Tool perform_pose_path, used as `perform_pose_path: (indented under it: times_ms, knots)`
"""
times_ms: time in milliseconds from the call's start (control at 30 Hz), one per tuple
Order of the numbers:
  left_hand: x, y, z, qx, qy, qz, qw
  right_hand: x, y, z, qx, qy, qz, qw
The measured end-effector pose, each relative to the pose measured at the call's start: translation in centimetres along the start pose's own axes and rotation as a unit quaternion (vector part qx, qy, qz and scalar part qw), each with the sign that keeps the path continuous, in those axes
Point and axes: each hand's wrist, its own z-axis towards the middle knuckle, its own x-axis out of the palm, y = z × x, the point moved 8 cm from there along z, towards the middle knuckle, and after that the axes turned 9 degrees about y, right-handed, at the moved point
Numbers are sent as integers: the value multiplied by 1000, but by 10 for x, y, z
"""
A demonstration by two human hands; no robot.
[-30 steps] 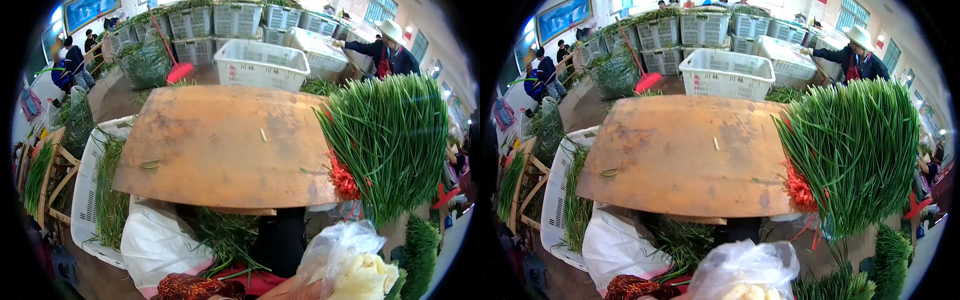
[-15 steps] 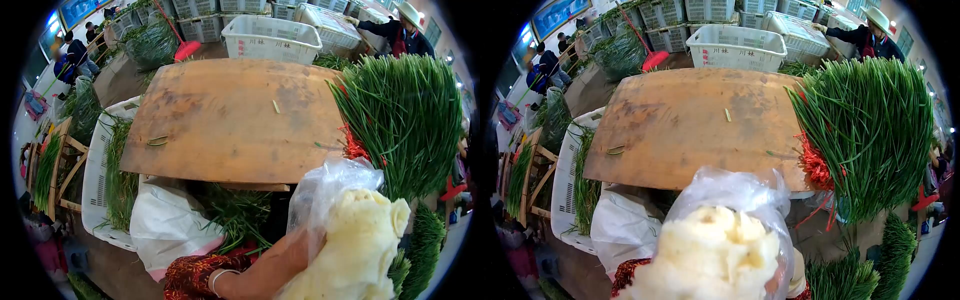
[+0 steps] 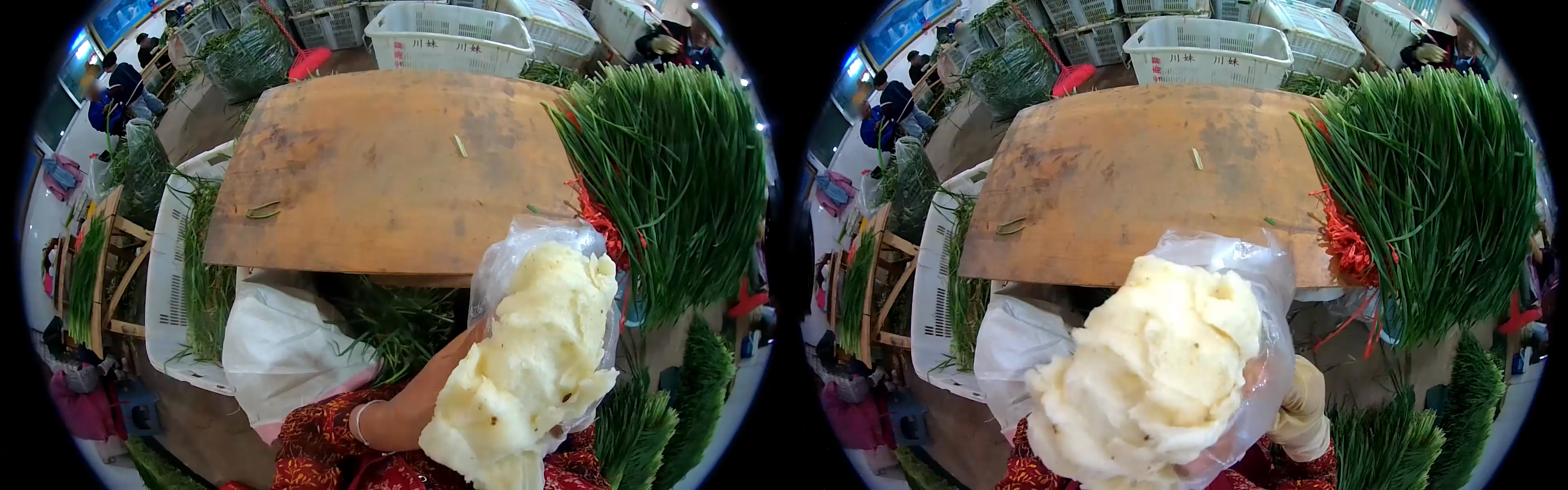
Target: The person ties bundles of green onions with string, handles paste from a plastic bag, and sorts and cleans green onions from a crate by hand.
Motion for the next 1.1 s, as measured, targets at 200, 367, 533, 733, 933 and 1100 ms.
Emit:
perform_pose_path:
  times_ms: [200, 367, 533, 733, 933, 1100]
  knots:
    - [-4, -1, 8, 7, 56, -44, 997, -6, 1, -1, -11, -13, -9, 1000]
    - [-26, -1, 12, 97, 83, 60, 990, -13, 7, 1, -30, -38, -20, 999]
    - [-29, -26, 16, 160, 116, 100, 975, -20, 11, 14, -54, -83, -34, 995]
    - [-54, -38, 40, 141, 36, 76, 986, -17, 40, 46, -116, -90, -162, 976]
    - [-66, -56, 38, 203, -109, 77, 970, -8, 67, 63, -200, -52, -160, 965]
    - [-67, -70, 41, 214, -67, 60, 973, -45, 0, 62, -86, -168, 56, 980]
